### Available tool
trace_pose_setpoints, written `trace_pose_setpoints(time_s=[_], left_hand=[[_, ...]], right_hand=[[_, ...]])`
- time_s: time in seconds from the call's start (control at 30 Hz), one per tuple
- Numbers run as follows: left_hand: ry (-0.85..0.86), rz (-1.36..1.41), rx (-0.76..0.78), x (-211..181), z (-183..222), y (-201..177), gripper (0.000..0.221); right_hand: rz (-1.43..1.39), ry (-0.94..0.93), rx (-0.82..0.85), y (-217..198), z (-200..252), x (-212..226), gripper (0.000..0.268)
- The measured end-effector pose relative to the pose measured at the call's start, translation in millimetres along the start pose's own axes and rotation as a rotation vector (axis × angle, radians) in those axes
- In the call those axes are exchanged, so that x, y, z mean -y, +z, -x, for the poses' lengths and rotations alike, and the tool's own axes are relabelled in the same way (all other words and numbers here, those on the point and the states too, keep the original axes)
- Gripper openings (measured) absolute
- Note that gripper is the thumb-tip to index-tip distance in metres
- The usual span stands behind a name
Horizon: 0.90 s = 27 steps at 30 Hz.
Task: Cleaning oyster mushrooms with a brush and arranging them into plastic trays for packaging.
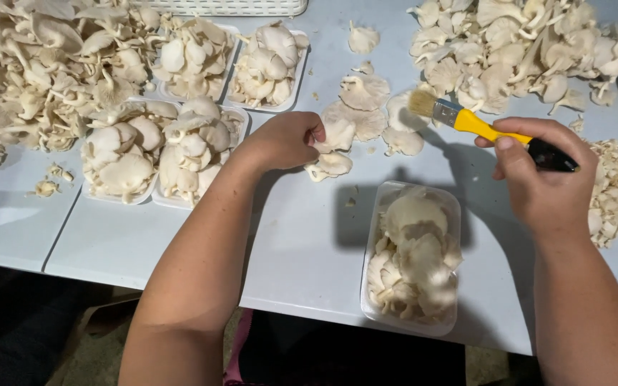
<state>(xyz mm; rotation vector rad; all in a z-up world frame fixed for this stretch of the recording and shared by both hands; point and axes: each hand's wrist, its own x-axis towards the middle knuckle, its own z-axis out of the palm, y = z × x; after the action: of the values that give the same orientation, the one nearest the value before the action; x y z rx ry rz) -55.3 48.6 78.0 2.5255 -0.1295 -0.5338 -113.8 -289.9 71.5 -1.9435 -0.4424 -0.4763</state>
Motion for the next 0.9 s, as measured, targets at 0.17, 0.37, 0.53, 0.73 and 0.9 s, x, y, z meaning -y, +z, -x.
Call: trace_pose_setpoints(time_s=[0.17, 0.37, 0.53, 0.73, 0.9], left_hand=[[-0.037, 0.127, -0.015, -13, 11, -4, 0.035], [0.023, 0.351, -0.104, -5, -3, 8, 0.040], [0.043, 0.371, -0.162, -5, -5, 6, 0.046], [0.070, 0.003, -0.416, 28, -37, 17, 0.037], [0.305, 0.131, -0.585, 25, -57, 21, 0.024]], right_hand=[[-0.003, 0.023, -0.006, 3, 1, -2, 0.019], [-0.004, 0.027, -0.010, 4, 1, -2, 0.019], [-0.020, 0.039, -0.022, 5, 1, 1, 0.015], [-0.005, 0.049, -0.025, 5, 0, -1, 0.016], [0.071, -0.065, -0.104, 6, -2, -25, 0.012]])
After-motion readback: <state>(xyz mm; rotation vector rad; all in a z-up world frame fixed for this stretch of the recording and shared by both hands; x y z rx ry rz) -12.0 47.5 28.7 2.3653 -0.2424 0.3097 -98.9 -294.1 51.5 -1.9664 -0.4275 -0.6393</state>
